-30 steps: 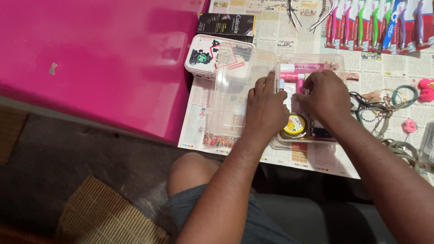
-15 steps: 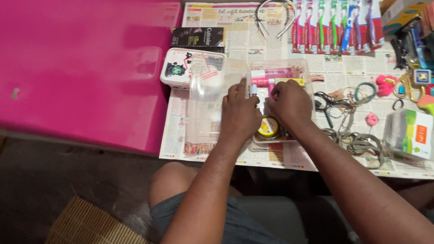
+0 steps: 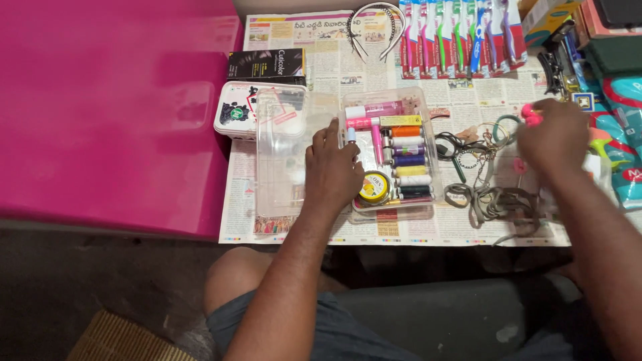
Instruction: The person organizes various small items, including lip balms, jewelry, and a small jar, into a clear plastic container. They pick up items from a newspaper-covered table, inspect them, and place them into the container.
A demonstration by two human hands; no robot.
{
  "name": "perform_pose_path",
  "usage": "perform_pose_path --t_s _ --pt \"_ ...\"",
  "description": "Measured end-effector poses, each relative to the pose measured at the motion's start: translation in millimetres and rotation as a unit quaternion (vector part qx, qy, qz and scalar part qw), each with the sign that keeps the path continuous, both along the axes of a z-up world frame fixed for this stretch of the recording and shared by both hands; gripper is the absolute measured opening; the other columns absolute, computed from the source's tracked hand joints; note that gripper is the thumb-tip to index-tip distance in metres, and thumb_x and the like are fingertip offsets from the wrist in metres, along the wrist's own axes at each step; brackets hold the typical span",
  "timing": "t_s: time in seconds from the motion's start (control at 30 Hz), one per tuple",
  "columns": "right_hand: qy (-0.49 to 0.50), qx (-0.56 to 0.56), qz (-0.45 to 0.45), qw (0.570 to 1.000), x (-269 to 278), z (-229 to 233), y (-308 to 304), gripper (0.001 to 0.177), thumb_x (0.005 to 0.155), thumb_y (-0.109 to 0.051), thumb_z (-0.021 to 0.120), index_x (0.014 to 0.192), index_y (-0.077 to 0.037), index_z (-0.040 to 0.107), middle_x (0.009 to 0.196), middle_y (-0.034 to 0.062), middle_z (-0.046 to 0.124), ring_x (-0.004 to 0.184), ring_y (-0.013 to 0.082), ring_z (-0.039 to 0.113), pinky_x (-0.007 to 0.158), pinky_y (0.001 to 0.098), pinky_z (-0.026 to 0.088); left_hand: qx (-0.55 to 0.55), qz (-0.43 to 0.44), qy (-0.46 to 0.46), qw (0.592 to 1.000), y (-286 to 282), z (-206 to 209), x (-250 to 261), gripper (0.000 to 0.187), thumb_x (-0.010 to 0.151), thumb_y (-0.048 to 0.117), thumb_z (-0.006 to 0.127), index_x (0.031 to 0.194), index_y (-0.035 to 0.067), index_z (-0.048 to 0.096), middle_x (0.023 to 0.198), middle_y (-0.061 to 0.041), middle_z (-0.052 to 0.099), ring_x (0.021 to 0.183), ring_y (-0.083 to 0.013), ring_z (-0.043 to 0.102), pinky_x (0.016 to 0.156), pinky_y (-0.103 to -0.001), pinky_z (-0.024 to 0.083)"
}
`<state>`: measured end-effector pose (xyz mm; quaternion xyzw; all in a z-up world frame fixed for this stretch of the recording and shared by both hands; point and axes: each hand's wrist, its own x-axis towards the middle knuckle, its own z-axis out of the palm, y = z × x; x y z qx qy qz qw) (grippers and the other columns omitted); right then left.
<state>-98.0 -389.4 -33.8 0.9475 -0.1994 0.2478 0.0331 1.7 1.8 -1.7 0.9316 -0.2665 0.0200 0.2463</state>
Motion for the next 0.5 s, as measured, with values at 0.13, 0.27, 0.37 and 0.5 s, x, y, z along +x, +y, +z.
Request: perform_pose_path --t_s 0.13,0.27,0.37,0.5 --pt "0.088 0.176 -0.04 0.98 -15 -3 -59 0.047 0.086 -0.025 0.081 0.127 -0.001 0.072 0.114 0.0219 0.074 0.097 0.0385 0.072 0.086 0.0482 0.056 -0.005 0.003 -0.006 1.0 -1 1 1 0.022 0.078 0.014 0.074 0.099 0.008 0.078 0.157 -0.019 0.04 0.143 -0.0351 0.036 0.113 -0.051 0.033" --pt "0.125 0.115 0.011 0.985 -27 -10 -63 0.048 0.093 -0.029 0.079 0.132 -0.003 0.072 0.106 0.0222 0.074 0.098 0.0378 0.072 0.09 0.048 0.057 -0.01 0.002 -0.004 1.0 -1 0 0 0.02 0.079 0.014 0.073 0.098 0.008 0.078 0.157 -0.019 0.04 0.142 -0.0353 0.036 0.113 -0.051 0.033" --pt "0.169 0.136 -0.014 0.976 -27 -13 -57 0.048 0.094 -0.029 0.077 0.139 -0.011 0.072 0.097 0.0237 0.071 0.102 0.0401 0.069 0.093 0.0509 0.055 -0.011 0.002 -0.002 1.0 0 0 0 0.02 0.079 0.013 0.073 0.098 0.008 0.078 0.157 -0.019 0.04 0.143 -0.0348 0.036 0.113 -0.05 0.033" --pt "0.13 0.099 0.019 0.986 -27 -18 -44 0.051 0.092 -0.032 0.077 0.139 -0.013 0.073 0.117 0.0259 0.065 0.113 0.0442 0.06 0.09 0.0537 0.051 -0.016 -0.001 0.002 1.0 1 2 0 0.021 0.078 0.013 0.074 0.098 0.008 0.078 0.157 -0.019 0.04 0.143 -0.0349 0.036 0.113 -0.05 0.033"
